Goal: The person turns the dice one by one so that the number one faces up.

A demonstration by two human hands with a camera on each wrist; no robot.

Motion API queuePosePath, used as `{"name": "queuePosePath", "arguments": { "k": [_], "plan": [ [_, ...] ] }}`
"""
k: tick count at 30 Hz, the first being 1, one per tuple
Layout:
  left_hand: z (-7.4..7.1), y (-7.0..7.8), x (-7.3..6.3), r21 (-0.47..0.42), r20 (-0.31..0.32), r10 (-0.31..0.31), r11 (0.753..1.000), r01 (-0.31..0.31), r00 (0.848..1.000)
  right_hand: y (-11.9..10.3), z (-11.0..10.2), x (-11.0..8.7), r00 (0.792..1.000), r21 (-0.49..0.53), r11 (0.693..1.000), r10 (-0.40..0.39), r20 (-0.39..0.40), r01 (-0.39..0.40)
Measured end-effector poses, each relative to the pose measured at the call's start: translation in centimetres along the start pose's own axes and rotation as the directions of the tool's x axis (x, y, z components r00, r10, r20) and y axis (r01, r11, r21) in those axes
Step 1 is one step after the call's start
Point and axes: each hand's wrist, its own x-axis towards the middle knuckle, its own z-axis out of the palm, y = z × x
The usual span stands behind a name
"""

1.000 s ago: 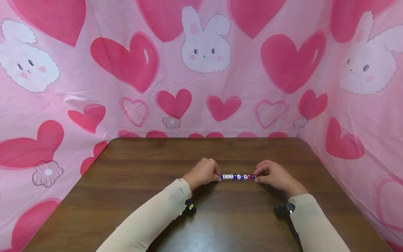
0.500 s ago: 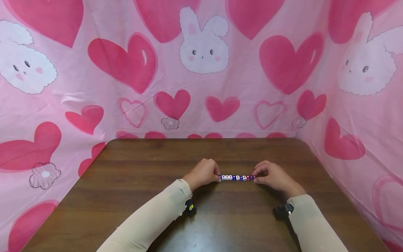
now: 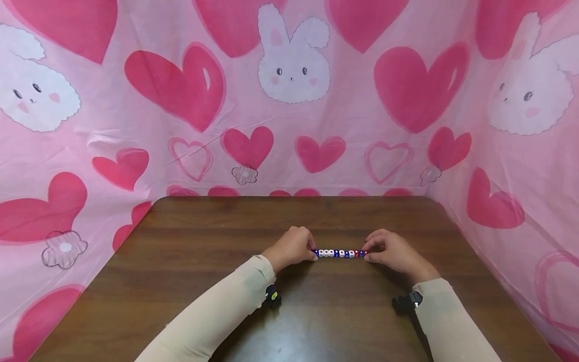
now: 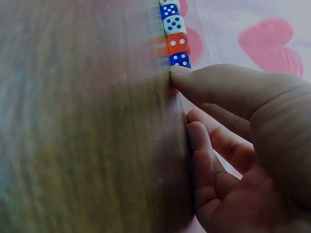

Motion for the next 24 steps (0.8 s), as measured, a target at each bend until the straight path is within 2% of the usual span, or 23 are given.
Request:
{"name": "queuePosePath", "arguments": {
  "k": [8, 17, 21, 24],
  "plan": [
    [0.2, 0.1, -0.1, 0.004, 0.009, -0.021, 1.0, 0.02, 1.0, 0.0, 0.0, -0.1, 1.0, -0.012, 1.0, -0.002, -0.003, 0.002],
    [0.4, -0.2, -0.4, 0.015, 0.024, 0.001, 1.0, -0.001, 1.0, 0.2, 0.1, -0.2, 1.0, -0.018, 1.0, -0.006, -0.013, 0.005],
    [0.0, -1.3, -0.9, -0.041, 0.036, -0.01, 0.999, 0.011, 0.999, 0.2, 0.4, 0.0, 0.999, -0.026, 0.999, -0.033, -0.007, 0.033],
    [-1.1, -2.8, -1.7, -0.061, 0.035, -0.008, 0.998, 0.01, 0.999, -0.3, 0.2, 0.1, 0.999, -0.012, 0.999, -0.046, 0.024, 0.046]
  ]
}}
